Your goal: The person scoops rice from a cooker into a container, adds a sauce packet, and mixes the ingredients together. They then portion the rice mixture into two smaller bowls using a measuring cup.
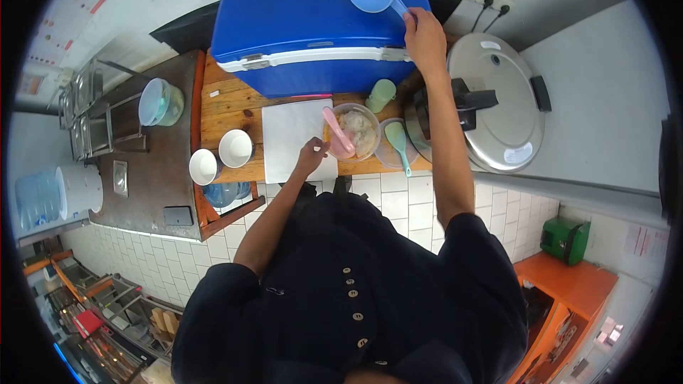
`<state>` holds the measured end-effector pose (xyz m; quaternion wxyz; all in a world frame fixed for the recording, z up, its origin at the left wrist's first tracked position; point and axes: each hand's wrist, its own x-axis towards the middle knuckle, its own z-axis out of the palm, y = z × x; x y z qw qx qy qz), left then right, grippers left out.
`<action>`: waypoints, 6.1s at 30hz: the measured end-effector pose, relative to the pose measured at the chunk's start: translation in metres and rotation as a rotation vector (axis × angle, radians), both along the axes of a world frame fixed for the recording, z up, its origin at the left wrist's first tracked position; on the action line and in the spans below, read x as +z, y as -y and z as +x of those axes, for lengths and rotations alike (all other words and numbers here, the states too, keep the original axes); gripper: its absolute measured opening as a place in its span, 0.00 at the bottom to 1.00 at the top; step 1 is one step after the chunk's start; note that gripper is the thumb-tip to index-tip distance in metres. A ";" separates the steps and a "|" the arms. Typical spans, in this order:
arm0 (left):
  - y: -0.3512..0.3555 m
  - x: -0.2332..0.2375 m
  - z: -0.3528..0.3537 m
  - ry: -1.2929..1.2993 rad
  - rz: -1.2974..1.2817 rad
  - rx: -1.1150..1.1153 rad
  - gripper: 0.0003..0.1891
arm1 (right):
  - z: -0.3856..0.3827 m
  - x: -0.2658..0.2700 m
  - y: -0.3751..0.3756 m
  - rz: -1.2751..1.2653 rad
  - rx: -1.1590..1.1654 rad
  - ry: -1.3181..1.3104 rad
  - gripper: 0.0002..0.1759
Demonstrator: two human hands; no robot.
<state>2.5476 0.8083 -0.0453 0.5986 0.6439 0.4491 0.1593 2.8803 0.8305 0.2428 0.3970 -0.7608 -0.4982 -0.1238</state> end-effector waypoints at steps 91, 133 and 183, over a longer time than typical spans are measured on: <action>-0.140 0.069 -0.191 -0.804 0.596 0.654 0.09 | -0.228 -0.200 0.048 -0.628 0.722 -0.663 0.08; 0.697 -0.146 -0.098 -0.052 -0.833 2.160 0.35 | -0.435 -0.385 0.219 -1.903 1.086 0.059 0.17; 0.950 0.035 -0.510 -1.256 -0.894 2.561 0.32 | -1.095 -0.252 0.812 -0.150 2.748 0.628 0.26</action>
